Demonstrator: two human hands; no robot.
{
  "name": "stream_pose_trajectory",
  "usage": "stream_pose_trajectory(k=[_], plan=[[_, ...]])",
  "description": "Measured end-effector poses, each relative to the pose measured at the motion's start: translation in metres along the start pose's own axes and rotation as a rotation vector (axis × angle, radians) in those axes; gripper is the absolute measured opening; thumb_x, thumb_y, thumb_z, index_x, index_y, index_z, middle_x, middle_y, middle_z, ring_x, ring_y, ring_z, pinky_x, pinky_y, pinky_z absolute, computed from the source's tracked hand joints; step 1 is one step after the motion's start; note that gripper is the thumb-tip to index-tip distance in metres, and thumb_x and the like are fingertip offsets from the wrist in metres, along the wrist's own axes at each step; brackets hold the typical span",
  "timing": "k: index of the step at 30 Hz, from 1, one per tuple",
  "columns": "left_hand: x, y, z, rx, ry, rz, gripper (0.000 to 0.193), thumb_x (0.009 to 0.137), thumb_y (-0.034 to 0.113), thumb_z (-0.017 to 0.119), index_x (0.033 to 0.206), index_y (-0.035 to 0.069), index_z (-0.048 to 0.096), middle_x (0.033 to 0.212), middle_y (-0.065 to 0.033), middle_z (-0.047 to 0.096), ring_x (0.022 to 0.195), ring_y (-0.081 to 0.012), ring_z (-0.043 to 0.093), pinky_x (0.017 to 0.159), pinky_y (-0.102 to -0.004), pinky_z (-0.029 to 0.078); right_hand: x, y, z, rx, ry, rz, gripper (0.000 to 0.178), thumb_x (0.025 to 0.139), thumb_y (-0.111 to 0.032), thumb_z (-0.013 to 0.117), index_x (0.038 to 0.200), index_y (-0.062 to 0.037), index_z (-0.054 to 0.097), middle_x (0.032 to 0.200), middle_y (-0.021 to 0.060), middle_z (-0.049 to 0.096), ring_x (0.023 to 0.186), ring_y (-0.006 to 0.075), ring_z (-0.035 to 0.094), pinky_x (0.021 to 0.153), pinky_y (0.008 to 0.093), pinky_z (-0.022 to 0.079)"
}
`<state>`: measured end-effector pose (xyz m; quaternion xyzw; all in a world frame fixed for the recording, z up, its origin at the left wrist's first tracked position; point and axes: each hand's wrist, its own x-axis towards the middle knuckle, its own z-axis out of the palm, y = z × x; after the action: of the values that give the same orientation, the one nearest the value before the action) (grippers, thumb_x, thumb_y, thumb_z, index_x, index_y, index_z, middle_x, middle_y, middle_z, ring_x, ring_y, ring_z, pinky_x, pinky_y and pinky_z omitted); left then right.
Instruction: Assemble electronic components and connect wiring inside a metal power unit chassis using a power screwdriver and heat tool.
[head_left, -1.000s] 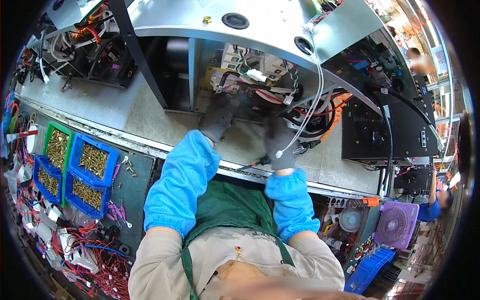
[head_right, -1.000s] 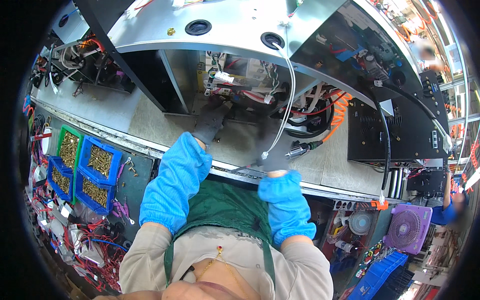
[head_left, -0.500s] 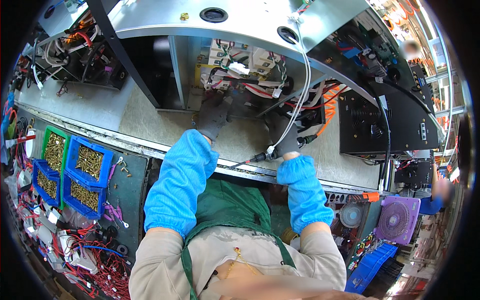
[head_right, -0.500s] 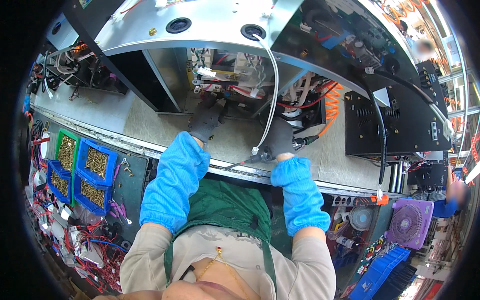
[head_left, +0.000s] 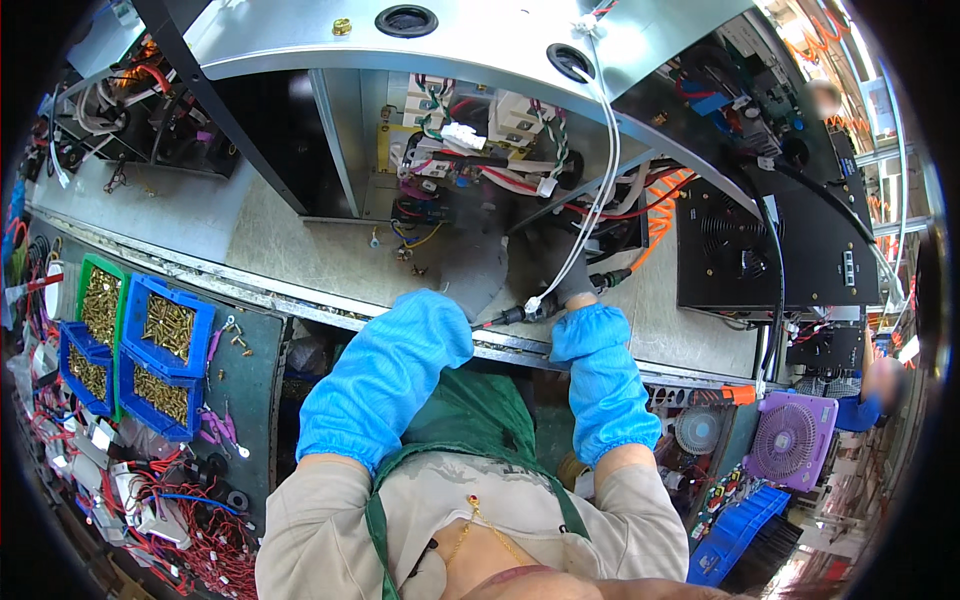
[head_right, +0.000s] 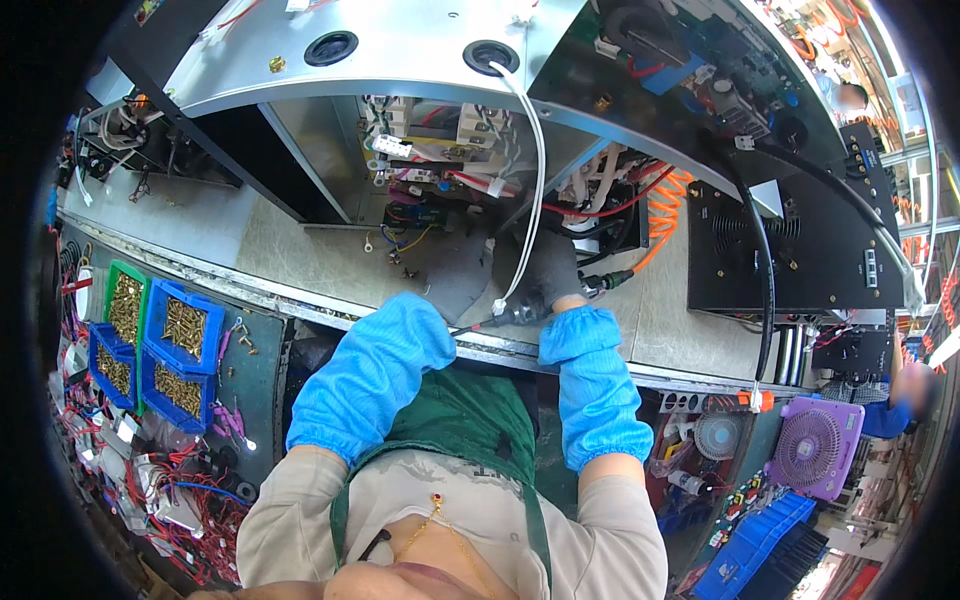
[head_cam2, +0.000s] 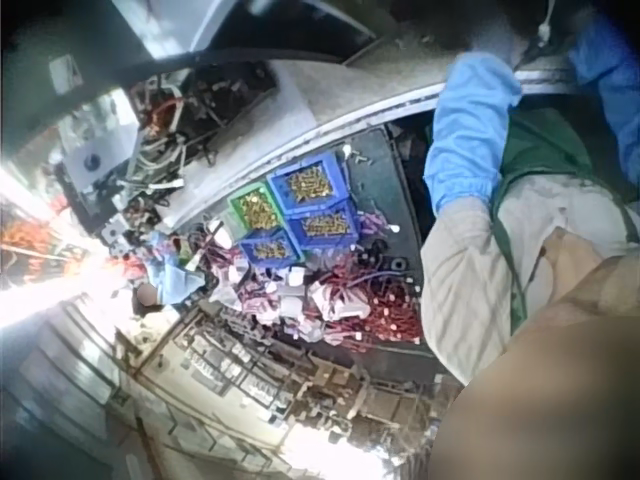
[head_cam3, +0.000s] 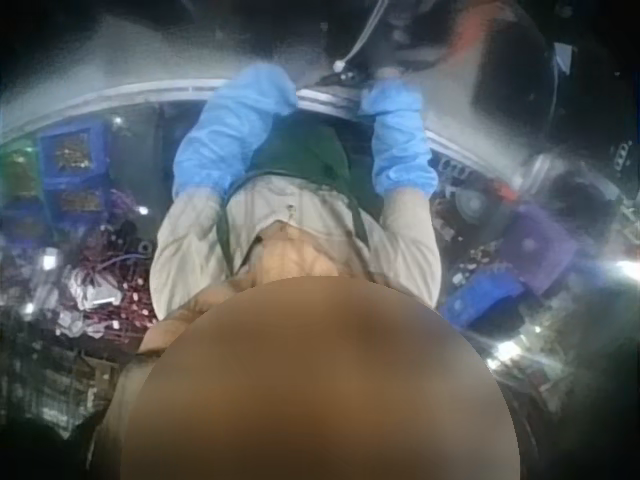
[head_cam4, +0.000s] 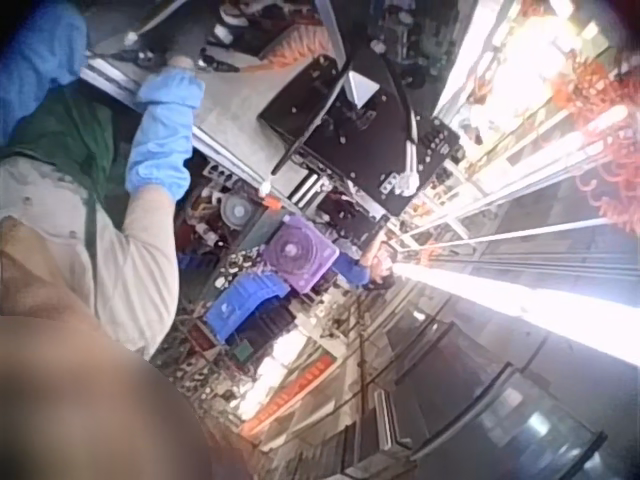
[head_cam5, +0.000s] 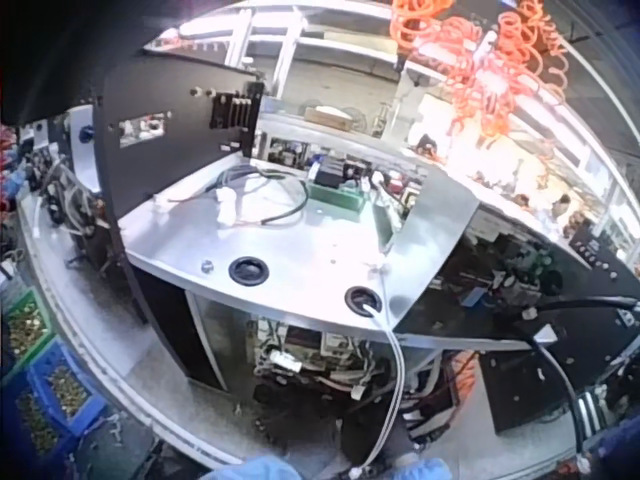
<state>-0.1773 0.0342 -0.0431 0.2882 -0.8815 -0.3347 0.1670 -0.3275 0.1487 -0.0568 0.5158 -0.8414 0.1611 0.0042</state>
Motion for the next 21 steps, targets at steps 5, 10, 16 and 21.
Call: stream_pose_trajectory(k=[5,10,16,21], plan=[[0.002,0.000,0.001,-0.029,-0.012,0.019,0.021,0.081,0.017,0.055,0.100,0.010,0.060,0.076,-0.0180,0.061,0.067,-0.0359,0.060,0.060,-0.0473,0.047,0.000,-0.006,-0.003,0.081,0.055,0.033,0.025,0.088,-0.029,0.054,0.092,-0.0102,0.069,0.079,0.0169,0.066,0.073,0.0365,0.063,0.064,0.0452,0.049],[0.014,-0.018,0.006,-0.104,-0.021,0.107,0.022,0.081,0.015,0.056,0.102,0.009,0.061,0.082,-0.0180,0.063,0.072,-0.0360,0.061,0.062,-0.0464,0.049,0.000,-0.009,-0.014,0.180,-0.032,0.086,0.022,0.087,-0.020,0.057,0.097,-0.0042,0.069,0.090,0.0195,0.067,0.081,0.0376,0.063,0.072,0.0429,0.049],[0.020,-0.020,0.007,-0.185,0.060,0.221,0.020,0.083,0.015,0.054,0.100,0.007,0.062,0.087,-0.0180,0.064,0.078,-0.0364,0.062,0.068,-0.0445,0.050,0.007,-0.033,-0.024,0.000,0.064,-0.037,0.016,0.083,-0.019,0.059,0.081,-0.0048,0.067,0.075,0.0164,0.065,0.069,0.0354,0.062,0.062,0.0463,0.048],[0.021,-0.028,0.011,-0.200,0.125,0.262,0.022,0.084,0.017,0.055,0.102,0.005,0.061,0.090,-0.0195,0.063,0.082,-0.0366,0.061,0.070,-0.0437,0.050,0.007,-0.019,-0.011,-0.024,0.012,-0.007,0.018,0.083,-0.022,0.060,0.082,-0.0056,0.067,0.074,0.0168,0.065,0.069,0.0356,0.062,0.061,0.0454,0.048]])
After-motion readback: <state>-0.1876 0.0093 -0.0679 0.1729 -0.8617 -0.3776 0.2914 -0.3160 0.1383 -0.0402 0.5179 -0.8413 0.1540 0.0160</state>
